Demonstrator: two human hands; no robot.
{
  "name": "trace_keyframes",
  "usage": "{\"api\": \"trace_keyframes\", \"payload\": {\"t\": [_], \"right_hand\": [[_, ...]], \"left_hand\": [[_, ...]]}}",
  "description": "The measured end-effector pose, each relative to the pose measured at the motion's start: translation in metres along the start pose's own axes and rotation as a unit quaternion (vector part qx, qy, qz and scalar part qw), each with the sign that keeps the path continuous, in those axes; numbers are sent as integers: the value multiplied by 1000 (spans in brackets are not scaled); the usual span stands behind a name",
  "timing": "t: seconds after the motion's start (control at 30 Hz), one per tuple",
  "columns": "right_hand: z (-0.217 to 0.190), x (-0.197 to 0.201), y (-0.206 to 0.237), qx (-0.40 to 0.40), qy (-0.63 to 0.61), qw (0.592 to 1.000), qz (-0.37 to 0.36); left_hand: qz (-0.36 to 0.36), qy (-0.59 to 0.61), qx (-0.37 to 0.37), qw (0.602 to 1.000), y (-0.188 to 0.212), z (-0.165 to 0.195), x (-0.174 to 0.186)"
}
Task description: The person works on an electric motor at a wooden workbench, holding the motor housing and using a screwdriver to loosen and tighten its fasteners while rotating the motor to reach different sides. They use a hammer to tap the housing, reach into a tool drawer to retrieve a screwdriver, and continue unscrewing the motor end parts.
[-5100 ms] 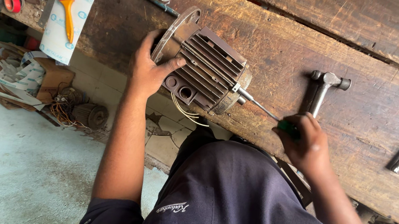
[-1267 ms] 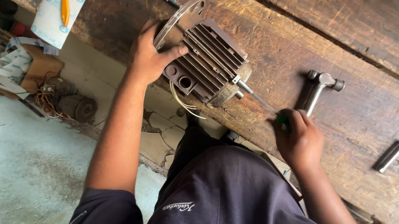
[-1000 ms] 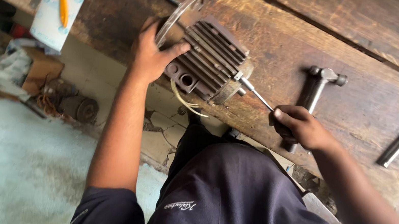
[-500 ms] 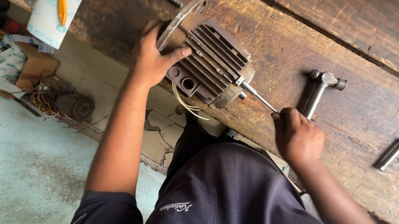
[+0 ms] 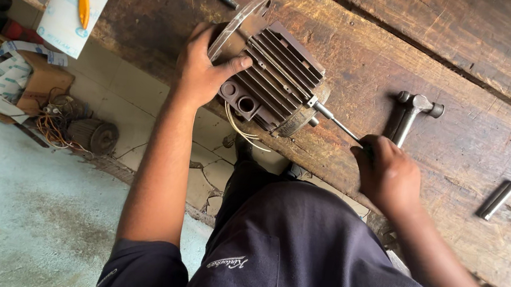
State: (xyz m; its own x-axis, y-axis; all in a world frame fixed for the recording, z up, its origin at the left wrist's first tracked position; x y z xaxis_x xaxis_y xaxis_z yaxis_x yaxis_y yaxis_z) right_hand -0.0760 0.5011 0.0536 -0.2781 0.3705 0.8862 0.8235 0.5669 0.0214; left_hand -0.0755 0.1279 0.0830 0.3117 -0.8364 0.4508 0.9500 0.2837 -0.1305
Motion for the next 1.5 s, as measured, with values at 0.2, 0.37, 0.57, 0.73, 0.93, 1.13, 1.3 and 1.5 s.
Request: {"api": "trace_keyframes", "payload": {"t": [0.2,0.37,0.57,0.73,0.93,1.13,1.3,1.5], "right_hand": [[-11,-10,-7,-43,100,993,-40],[27,-37,-6,-144,14,969,-202],[46,-69,-7,-192,-278,892,-301],[45,-78,-6,-207,-416,810,-359],[78,-55,6,-201,-380,875,-221],[92,-53,-3,-150,-294,944,-15],[67,-38,-25,-59,-49,996,36],[56,-44,-26,-54,74,995,-40]], "left_hand": [[7,-19,0,1000,0,-1,0],[2,-20,5,1000,-2,-1,-2],[4,-30,-1,1000,-1,-6,-1],[20,-45,-3,999,1,-18,-1],[100,-93,3,991,40,-30,24],[98,-275,39,956,47,-28,19],[60,-372,64,924,0,9,3],[-30,-367,66,927,-78,32,-27]]}}
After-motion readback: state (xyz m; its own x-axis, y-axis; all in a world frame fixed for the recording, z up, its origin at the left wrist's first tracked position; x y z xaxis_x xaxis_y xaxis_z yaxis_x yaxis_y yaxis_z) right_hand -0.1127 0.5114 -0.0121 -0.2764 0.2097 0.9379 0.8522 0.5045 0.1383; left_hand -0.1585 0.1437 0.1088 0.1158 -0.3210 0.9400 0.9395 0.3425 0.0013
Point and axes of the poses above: each hand's wrist, its own y-axis away from the middle knuckle, its own x-axis out of the back of the hand, z = x × y, the point moved 10 cm from there along -y, towards the middle knuckle, and after that the axes turned 5 degrees about x, right-handed, at the moved point
